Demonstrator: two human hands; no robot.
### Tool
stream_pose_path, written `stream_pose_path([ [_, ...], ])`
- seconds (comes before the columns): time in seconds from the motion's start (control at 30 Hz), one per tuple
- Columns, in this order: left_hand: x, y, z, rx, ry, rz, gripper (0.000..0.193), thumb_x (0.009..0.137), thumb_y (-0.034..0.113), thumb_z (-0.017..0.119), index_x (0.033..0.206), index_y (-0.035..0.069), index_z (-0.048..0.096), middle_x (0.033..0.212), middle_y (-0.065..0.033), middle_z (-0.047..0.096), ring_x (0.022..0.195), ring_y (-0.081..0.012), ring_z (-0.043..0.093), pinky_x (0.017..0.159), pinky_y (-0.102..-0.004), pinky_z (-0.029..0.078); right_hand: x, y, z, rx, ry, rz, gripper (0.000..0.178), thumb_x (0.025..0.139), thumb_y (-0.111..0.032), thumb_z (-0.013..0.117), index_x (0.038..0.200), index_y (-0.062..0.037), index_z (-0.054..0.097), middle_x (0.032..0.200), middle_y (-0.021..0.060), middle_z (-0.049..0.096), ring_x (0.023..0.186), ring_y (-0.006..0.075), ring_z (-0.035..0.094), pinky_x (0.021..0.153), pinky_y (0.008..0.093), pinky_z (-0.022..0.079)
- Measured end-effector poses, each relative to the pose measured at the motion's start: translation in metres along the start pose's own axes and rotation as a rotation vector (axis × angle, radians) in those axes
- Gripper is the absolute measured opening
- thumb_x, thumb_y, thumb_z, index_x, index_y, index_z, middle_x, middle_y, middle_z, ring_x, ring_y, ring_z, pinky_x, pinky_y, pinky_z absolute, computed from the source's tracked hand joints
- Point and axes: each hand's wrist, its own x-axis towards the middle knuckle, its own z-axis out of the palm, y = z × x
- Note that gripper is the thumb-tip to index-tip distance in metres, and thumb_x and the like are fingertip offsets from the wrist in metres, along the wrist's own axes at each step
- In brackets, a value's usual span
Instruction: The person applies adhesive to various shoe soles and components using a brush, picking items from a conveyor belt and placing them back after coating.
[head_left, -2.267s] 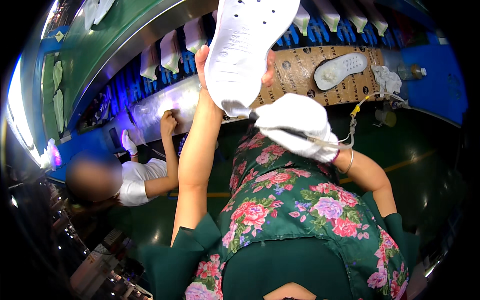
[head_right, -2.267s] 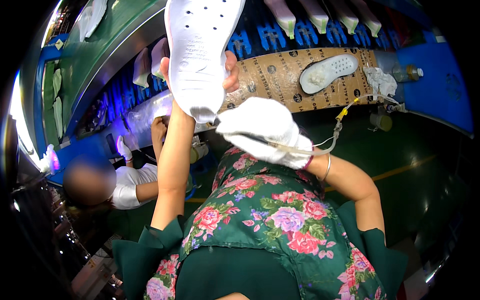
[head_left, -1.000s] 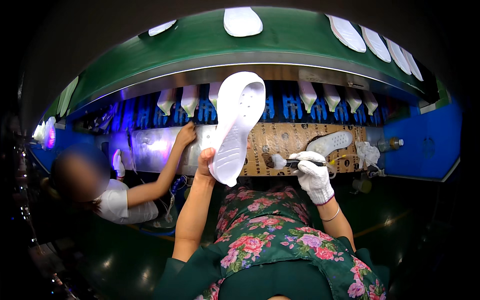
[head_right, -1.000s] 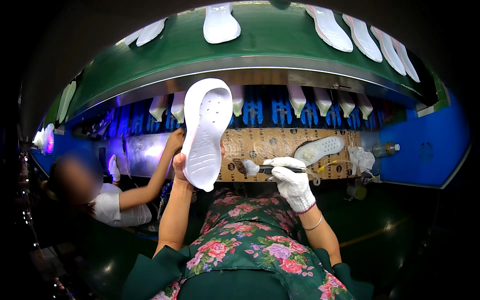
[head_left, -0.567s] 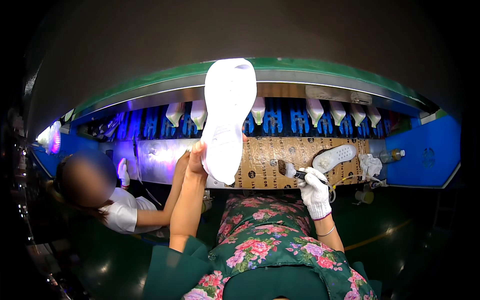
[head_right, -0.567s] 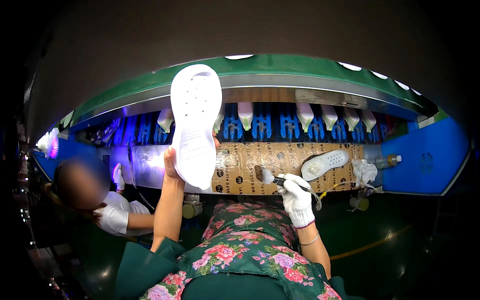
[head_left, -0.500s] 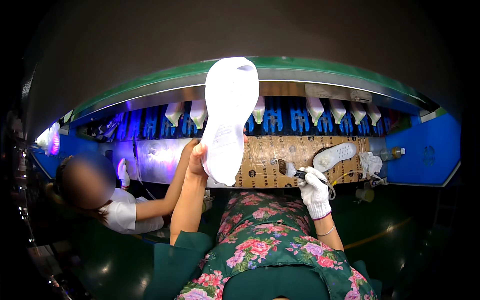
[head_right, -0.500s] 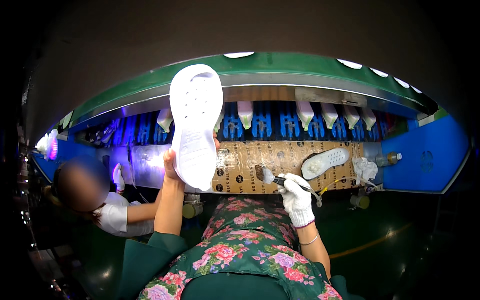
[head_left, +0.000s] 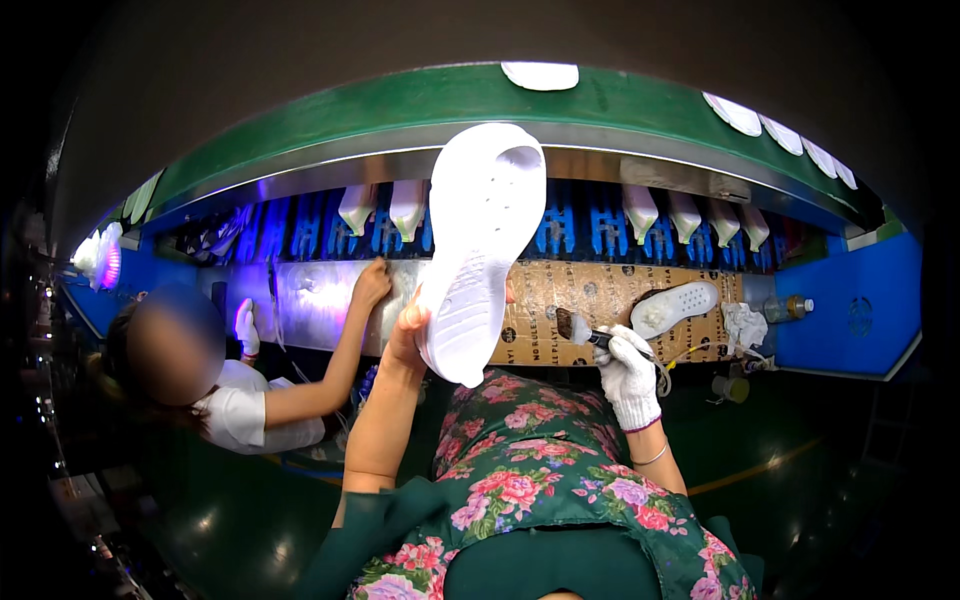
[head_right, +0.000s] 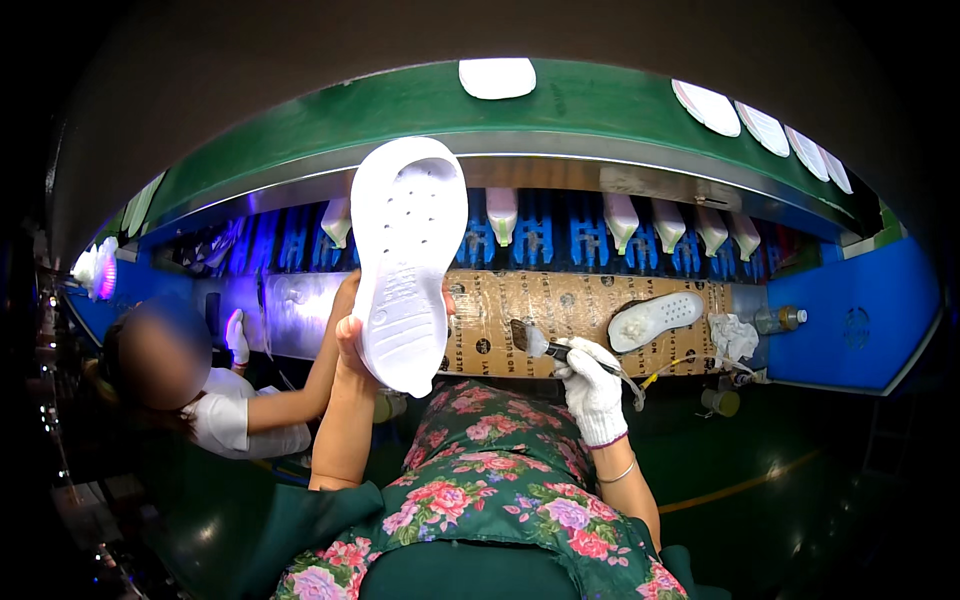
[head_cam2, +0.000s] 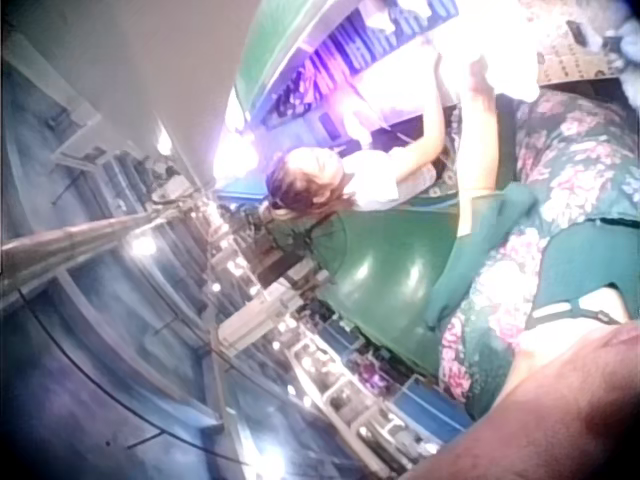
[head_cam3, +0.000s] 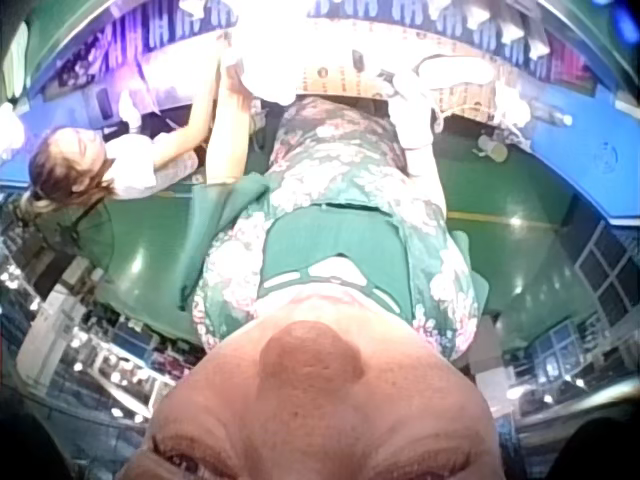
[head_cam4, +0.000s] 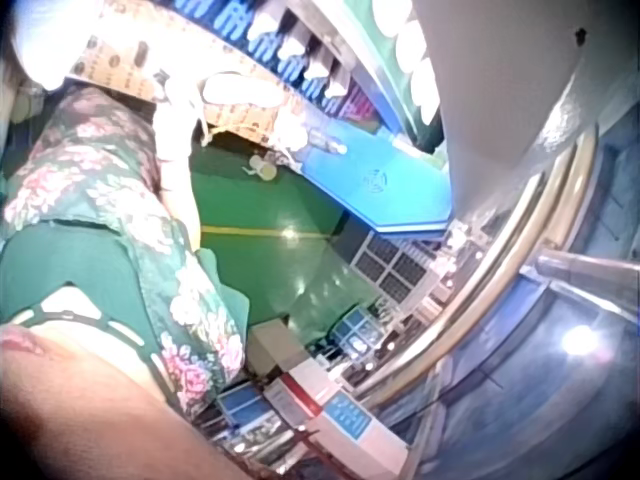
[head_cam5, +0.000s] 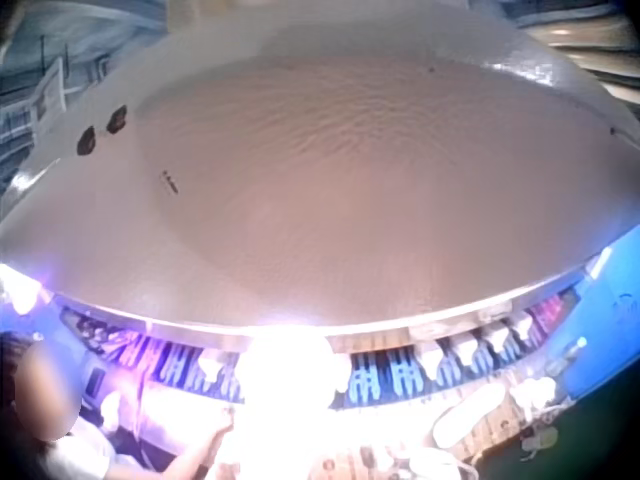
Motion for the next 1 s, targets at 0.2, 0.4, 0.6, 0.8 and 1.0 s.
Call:
stream_pose_path([
  [0.2, -0.008, -0.007, 0.005, -0.032, 0.033, 0.002, 0.109, 0.068, 0.063, 0.075, 0.143, -0.006, 0.038, 0.124, -0.0255, 0.059, 0.107, -0.027, 0.065, 0.087, -0.0344, 0.057, 0.0, 0.0, -0.01, -0.015, -0.015, 0.01, 0.021, 0.086, 0.001, 0.065, 0.108, 0.0054, 0.066, 0.103, 0.0185, 0.069, 0.081, 0.0229, 0.065, 0.069, 0.0312, 0.053],
  [0.4, -0.015, -0.012, 0.006, -0.052, 0.08, -0.004, 0.11, 0.068, 0.065, 0.074, 0.144, -0.006, 0.037, 0.125, -0.0262, 0.059, 0.108, -0.0272, 0.065, 0.087, -0.0344, 0.057, -0.005, 0.002, -0.017, -0.077, 0.055, -0.03, 0.025, 0.086, 0.001, 0.065, 0.111, 0.0058, 0.064, 0.104, 0.0196, 0.069, 0.081, 0.0231, 0.065, 0.068, 0.0307, 0.052],
  [0.6, -0.014, -0.013, 0.014, -0.063, 0.116, 0.036, 0.113, 0.07, 0.069, 0.073, 0.145, -0.007, 0.035, 0.127, -0.0279, 0.059, 0.109, -0.0278, 0.065, 0.089, -0.0353, 0.057, -0.01, 0.001, -0.015, -0.106, 0.082, -0.018, 0.023, 0.086, -0.001, 0.065, 0.109, 0.001, 0.064, 0.107, 0.0157, 0.067, 0.082, 0.0203, 0.061, 0.068, 0.0273, 0.05],
  [0.8, 0.0, 0.006, 0.013, -0.192, -0.029, 0.048, 0.116, 0.071, 0.068, 0.074, 0.148, -0.006, 0.03, 0.131, -0.0315, 0.052, 0.112, -0.0361, 0.061, 0.085, -0.0448, 0.059, -0.01, 0.002, -0.015, -0.057, 0.079, -0.049, 0.024, 0.086, 0.0, 0.065, 0.109, 0.0058, 0.064, 0.101, 0.0182, 0.068, 0.079, 0.0217, 0.063, 0.068, 0.0293, 0.05],
  [1.0, 0.063, 0.051, -0.004, -0.287, -0.428, 0.194, 0.109, 0.079, 0.069, 0.065, 0.151, -0.003, 0.025, 0.138, -0.0337, 0.041, 0.113, -0.0467, 0.057, 0.077, -0.0547, 0.06, -0.014, 0.003, -0.024, -0.059, 0.132, -0.084, 0.022, 0.087, 0.001, 0.064, 0.108, 0.0056, 0.065, 0.102, 0.0182, 0.068, 0.08, 0.0219, 0.063, 0.068, 0.0286, 0.051],
])
